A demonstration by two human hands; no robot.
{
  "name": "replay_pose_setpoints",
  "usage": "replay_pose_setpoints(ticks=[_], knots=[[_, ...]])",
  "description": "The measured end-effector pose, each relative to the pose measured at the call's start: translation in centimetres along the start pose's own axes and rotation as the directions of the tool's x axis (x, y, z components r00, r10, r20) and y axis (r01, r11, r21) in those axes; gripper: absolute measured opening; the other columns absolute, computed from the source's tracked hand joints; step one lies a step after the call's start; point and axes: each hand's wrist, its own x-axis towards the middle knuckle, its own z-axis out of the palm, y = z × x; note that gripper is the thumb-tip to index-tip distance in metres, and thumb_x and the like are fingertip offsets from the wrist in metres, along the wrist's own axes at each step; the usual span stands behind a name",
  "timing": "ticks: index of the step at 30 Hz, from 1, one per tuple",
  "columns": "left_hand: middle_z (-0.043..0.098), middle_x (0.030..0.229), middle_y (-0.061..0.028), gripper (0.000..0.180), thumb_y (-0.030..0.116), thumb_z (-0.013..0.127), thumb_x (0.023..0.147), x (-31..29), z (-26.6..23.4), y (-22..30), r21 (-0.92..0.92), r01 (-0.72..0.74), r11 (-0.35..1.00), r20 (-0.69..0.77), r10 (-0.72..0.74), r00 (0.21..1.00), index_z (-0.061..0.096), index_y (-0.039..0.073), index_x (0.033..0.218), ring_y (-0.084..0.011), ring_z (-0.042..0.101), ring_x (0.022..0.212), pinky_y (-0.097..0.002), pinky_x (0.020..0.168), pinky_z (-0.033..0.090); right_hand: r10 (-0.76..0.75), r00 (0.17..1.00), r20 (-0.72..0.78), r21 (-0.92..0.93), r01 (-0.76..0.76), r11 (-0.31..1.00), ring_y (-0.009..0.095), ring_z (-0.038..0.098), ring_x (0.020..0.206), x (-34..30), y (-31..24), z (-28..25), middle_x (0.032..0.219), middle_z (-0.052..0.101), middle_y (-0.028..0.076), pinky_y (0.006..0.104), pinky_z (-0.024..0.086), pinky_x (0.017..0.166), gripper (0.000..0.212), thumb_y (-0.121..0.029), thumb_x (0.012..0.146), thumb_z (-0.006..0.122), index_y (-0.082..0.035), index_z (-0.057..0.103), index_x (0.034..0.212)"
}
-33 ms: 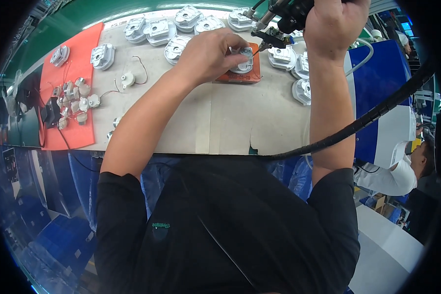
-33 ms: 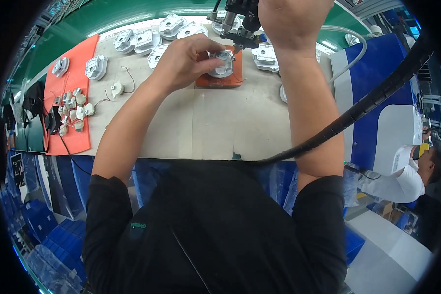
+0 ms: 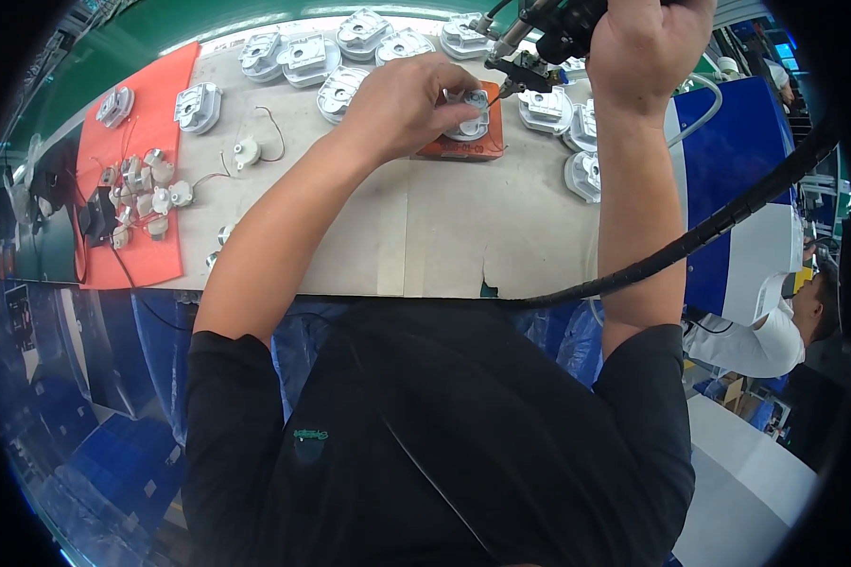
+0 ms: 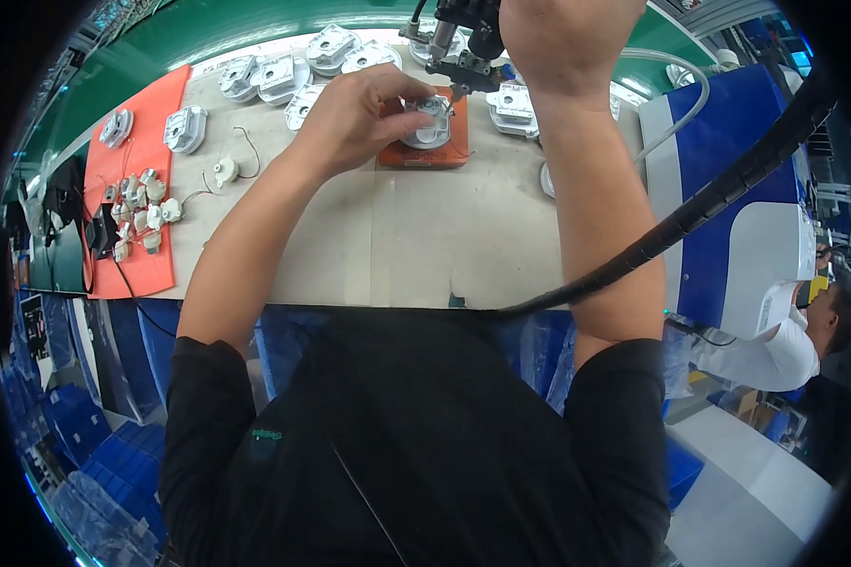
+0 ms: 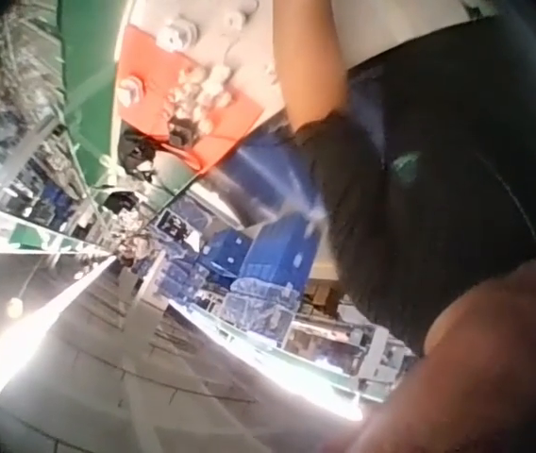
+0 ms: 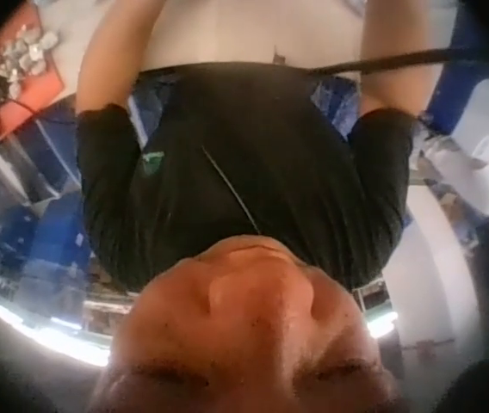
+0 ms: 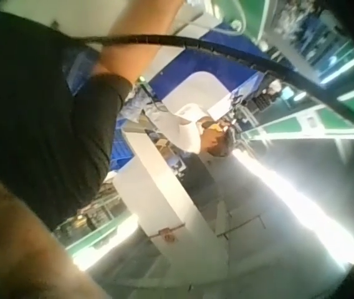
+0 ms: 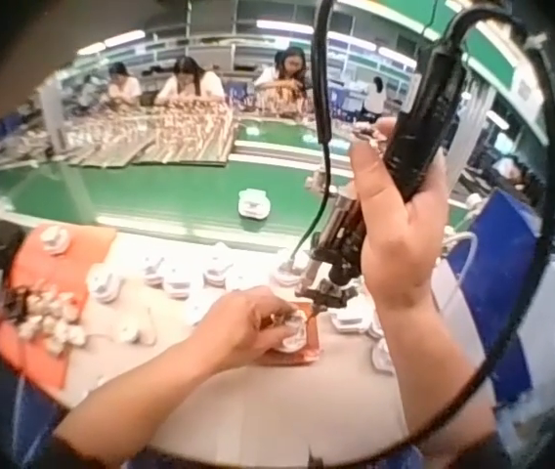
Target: Assembling electronic components by placing small motors into housings and securing them with an electric screwdriver.
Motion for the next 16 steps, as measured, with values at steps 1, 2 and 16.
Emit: replay_pose_setpoints(ticks=[1,2,16], knots=[[0.070,0.092,-0.0073,0.027,0.019,0.080,0.085,0.0,0.0,-0.1,0.007,-0.006,1.000,-0.008,0.007,1.000,0.076,0.008,0.109,-0.0204,0.068,0.080,-0.0336,0.072,0.054,0.005,1.000,0.001,0.001,-0.005,1.000,0.005,0.055,0.075,-0.1,0.1,0.1,0.088,0.059,-0.004,0.0188,0.042,0.066,0.030,-0.016,0.097,0.072,-0.004,0.060,0.122],[0.070,0.093,-0.0071,0.027,0.020,0.081,0.085,-0.1,0.0,-0.2,0.013,-0.013,1.000,-0.016,0.013,1.000,0.076,0.008,0.109,-0.0204,0.068,0.080,-0.0336,0.072,0.054,0.014,1.000,-0.004,0.000,-0.014,1.000,0.005,0.054,0.074,-0.2,0.2,0.2,0.088,0.059,-0.004,0.0189,0.042,0.065,0.028,-0.015,0.097,0.072,-0.004,0.060,0.120],[0.071,0.097,-0.0091,0.032,0.026,0.082,0.084,-0.5,-0.1,-0.2,0.001,0.018,1.000,-0.019,-0.018,1.000,0.076,0.009,0.111,-0.0215,0.069,0.085,-0.0358,0.078,0.055,0.235,0.972,0.017,0.084,-0.235,0.968,0.011,0.066,0.083,0.0,-3.6,1.8,0.087,0.060,0.000,0.0231,0.055,0.077,0.039,-0.017,0.098,0.070,-0.003,0.053,0.130]])
